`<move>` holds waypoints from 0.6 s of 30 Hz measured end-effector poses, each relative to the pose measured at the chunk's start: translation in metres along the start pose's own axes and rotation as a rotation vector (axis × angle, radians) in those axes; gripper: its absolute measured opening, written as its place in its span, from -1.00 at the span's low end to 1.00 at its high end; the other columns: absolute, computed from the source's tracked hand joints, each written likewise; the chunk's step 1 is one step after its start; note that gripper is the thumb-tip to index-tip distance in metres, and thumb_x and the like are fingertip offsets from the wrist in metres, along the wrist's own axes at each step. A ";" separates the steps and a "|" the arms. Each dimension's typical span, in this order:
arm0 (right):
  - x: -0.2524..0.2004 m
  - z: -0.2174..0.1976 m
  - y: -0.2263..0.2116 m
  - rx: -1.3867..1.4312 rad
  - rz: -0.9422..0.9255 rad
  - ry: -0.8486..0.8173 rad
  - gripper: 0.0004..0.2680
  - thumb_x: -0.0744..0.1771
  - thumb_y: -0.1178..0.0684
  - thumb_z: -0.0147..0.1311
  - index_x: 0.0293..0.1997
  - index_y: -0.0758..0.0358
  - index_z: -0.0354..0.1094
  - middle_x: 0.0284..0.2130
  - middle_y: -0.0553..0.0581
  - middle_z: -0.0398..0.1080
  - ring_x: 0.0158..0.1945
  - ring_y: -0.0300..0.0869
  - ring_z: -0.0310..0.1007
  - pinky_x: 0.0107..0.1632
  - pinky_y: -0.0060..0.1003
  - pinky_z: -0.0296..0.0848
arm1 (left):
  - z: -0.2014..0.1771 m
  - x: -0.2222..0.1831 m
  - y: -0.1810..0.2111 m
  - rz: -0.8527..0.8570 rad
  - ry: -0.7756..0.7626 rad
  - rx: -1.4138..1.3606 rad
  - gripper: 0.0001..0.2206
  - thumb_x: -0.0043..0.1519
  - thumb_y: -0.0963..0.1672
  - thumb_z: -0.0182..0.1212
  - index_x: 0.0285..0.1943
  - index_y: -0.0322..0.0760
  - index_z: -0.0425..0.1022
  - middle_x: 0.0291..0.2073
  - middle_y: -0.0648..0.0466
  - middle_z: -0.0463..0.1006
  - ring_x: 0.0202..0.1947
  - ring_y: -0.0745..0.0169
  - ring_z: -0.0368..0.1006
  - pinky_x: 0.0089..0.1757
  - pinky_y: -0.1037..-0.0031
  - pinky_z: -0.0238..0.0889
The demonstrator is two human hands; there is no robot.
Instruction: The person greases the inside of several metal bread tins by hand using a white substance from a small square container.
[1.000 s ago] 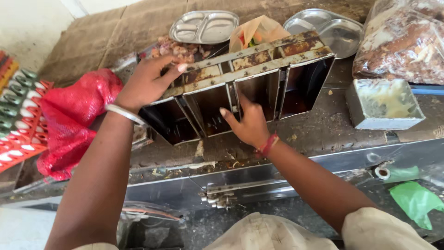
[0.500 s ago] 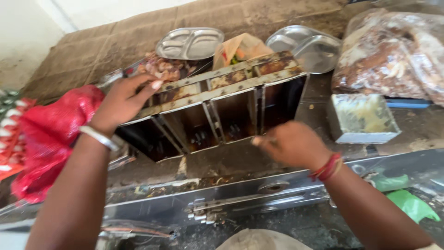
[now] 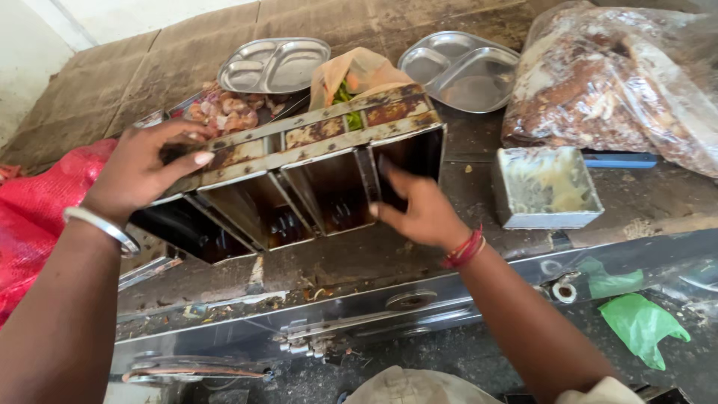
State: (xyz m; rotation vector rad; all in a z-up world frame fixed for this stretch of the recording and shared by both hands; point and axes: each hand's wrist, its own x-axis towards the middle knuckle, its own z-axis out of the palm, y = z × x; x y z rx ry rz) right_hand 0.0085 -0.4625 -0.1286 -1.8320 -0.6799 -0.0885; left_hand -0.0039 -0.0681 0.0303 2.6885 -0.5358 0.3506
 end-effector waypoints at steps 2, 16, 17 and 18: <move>0.004 0.000 -0.004 0.101 -0.187 0.140 -0.47 0.31 0.05 0.24 0.39 0.54 0.13 0.18 0.40 0.45 0.28 -0.06 0.45 0.33 -0.16 0.35 | 0.005 0.000 0.000 0.058 0.024 -0.066 -0.60 0.24 0.01 0.29 0.14 -0.30 0.54 0.00 -0.11 0.65 0.01 -0.02 0.60 0.04 0.26 0.36; -0.029 0.017 0.004 -0.921 -0.342 0.248 -0.38 0.35 -0.41 -0.06 0.14 0.63 0.26 0.04 0.58 0.44 0.15 0.24 0.48 0.27 -0.05 0.26 | 0.023 0.015 0.000 -0.163 -0.161 0.213 -0.36 0.29 0.18 0.04 0.43 -0.19 0.39 0.22 -0.28 0.46 0.24 -0.27 0.33 0.14 0.08 0.13; -0.031 0.013 -0.007 -0.949 -0.087 0.001 -0.44 0.38 -0.40 -0.12 0.03 0.53 0.37 -0.05 0.50 0.48 0.08 0.20 0.50 0.36 -0.10 0.21 | 0.026 0.012 0.002 -0.193 -0.133 0.267 -0.37 0.34 0.20 -0.01 0.43 -0.20 0.39 0.25 -0.28 0.45 0.27 -0.31 0.30 0.15 0.04 0.11; -0.039 0.003 -0.019 -0.959 0.168 -0.246 -0.47 0.42 -0.40 -0.18 -0.07 0.43 0.47 -0.14 0.42 0.53 0.01 0.16 0.53 0.45 -0.14 0.16 | 0.027 0.013 0.003 -0.207 -0.127 0.236 -0.36 0.30 0.21 0.00 0.41 -0.18 0.40 0.24 -0.26 0.47 0.24 -0.29 0.34 0.14 0.06 0.15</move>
